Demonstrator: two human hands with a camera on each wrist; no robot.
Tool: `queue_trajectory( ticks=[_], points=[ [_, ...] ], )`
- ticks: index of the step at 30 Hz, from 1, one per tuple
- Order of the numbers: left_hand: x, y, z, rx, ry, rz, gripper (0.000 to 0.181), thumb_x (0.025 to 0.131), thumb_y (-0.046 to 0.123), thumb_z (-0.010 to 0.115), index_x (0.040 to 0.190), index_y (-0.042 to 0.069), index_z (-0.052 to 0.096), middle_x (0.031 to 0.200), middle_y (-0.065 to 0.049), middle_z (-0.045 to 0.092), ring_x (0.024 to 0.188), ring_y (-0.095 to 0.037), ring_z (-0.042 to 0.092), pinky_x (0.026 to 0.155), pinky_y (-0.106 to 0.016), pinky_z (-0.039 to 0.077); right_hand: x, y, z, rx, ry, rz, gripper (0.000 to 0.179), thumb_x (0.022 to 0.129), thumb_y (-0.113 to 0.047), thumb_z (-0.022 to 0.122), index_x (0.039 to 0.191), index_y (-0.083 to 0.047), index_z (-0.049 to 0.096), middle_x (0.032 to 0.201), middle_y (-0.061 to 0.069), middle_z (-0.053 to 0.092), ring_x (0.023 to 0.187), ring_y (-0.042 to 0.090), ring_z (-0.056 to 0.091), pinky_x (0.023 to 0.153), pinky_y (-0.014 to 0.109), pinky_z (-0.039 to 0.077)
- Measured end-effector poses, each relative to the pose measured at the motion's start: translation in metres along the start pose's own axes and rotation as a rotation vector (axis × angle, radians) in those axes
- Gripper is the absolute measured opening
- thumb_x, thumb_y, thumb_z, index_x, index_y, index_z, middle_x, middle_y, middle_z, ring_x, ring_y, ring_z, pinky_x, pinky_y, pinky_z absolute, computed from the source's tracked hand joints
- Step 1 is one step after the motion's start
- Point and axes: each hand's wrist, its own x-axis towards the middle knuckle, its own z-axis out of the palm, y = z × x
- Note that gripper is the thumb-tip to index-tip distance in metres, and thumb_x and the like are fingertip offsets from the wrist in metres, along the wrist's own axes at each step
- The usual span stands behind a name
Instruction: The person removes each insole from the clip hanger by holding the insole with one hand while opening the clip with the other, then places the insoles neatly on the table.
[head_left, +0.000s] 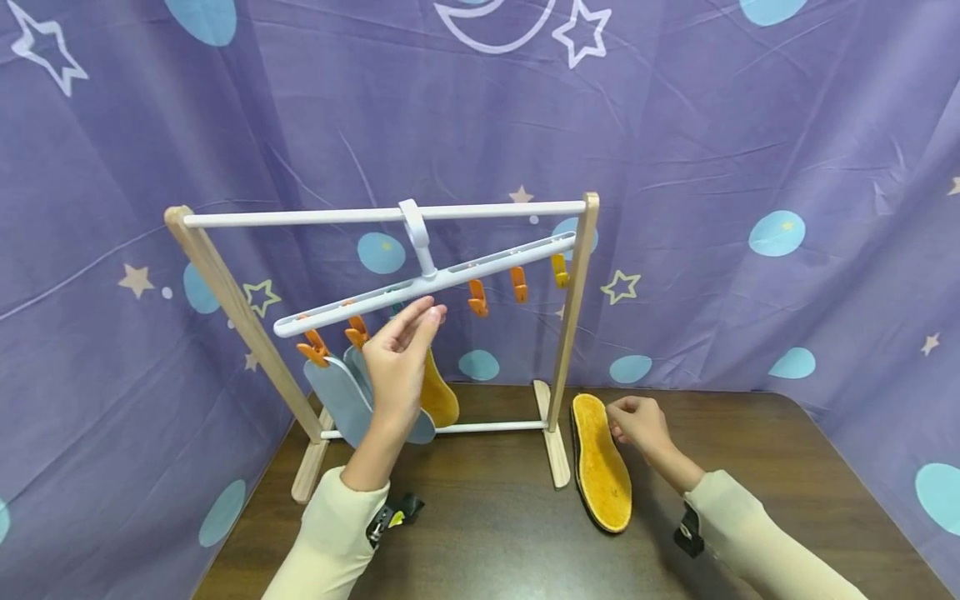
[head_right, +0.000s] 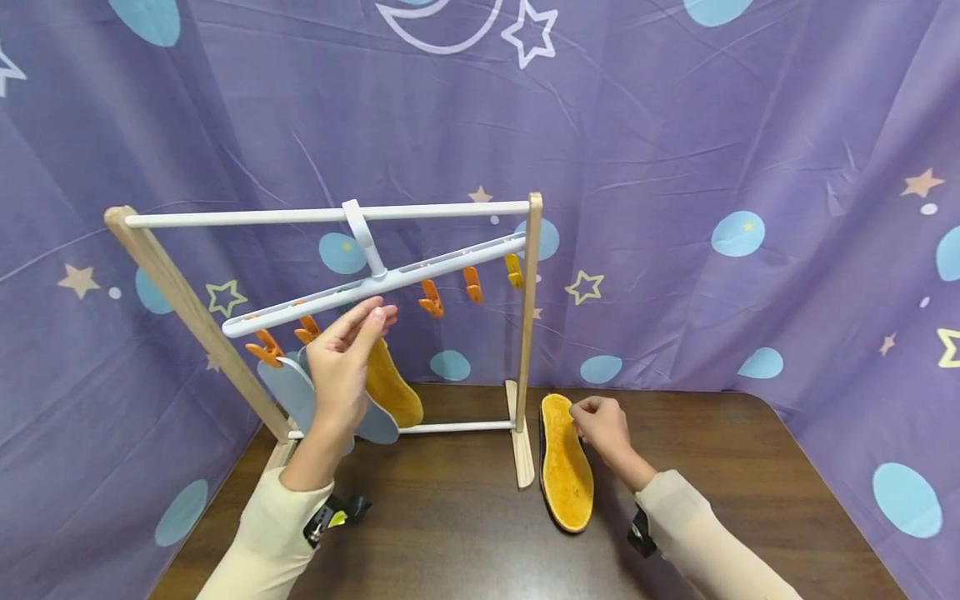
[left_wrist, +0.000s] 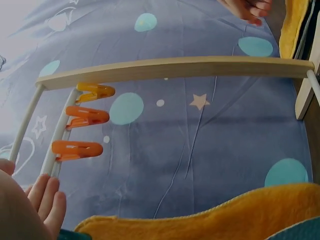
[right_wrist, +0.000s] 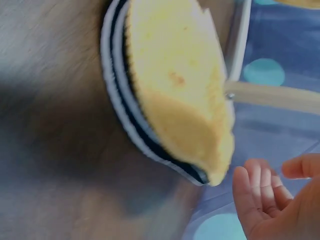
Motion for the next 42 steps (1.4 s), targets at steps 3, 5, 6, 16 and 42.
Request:
queue_trajectory(
  ticks=[3,5,6,16,42],
  points=[
    [0.0,0.002,-0.008,0.017,0.058,0.059,0.025,0.095,0.005,0.07,0.113,-0.013,0.07,0.09,0.004,0.079,0.088,-0.01,0.076,0.086,-0.022,0.06,-0.002,-0.013,0.004,0.068,0.01,-0.073,0.026,0.096,-0.008,0.061,0.104,0.016,0.068,0.07,0.008,0.07,0.059,0.011,0.065,0.054,0.023,0.058],
    [0.0,0.002,-0.014,0.037,0.094,0.088,0.024,0.095,0.005,0.07,0.111,-0.013,0.071,0.088,0.006,0.078,0.086,-0.01,0.075,0.084,-0.021,0.06,-0.005,-0.022,0.007,0.131,-0.001,-0.13,0.026,0.097,-0.007,0.061,0.104,0.017,0.068,0.071,0.01,0.071,0.059,0.011,0.065,0.054,0.023,0.059],
    [0.001,0.002,-0.016,0.046,0.113,0.098,0.024,0.095,0.005,0.07,0.111,-0.013,0.071,0.087,0.006,0.078,0.086,-0.01,0.075,0.083,-0.02,0.06,-0.006,-0.027,0.009,0.15,-0.008,-0.16,0.025,0.098,-0.006,0.061,0.104,0.017,0.068,0.072,0.01,0.071,0.059,0.011,0.065,0.054,0.023,0.059],
    [0.001,-0.001,-0.034,0.126,0.269,0.128,0.021,0.093,0.004,0.072,0.108,-0.01,0.073,0.089,0.007,0.074,0.08,-0.006,0.067,0.075,-0.014,0.056,-0.016,-0.061,0.032,0.258,-0.156,-0.382,0.024,0.099,-0.006,0.062,0.102,0.017,0.068,0.076,0.015,0.071,0.063,0.014,0.068,0.059,0.026,0.06],
    [-0.002,0.011,-0.032,0.133,0.179,-0.129,0.04,0.095,0.0,0.064,0.134,-0.009,0.061,0.137,-0.028,0.062,0.116,-0.014,0.065,0.101,-0.017,0.052,-0.017,-0.125,0.078,0.328,-0.262,-0.443,0.023,0.1,-0.012,0.064,0.104,0.009,0.072,0.085,0.025,0.072,0.069,0.016,0.071,0.066,0.033,0.064]
  ],
)
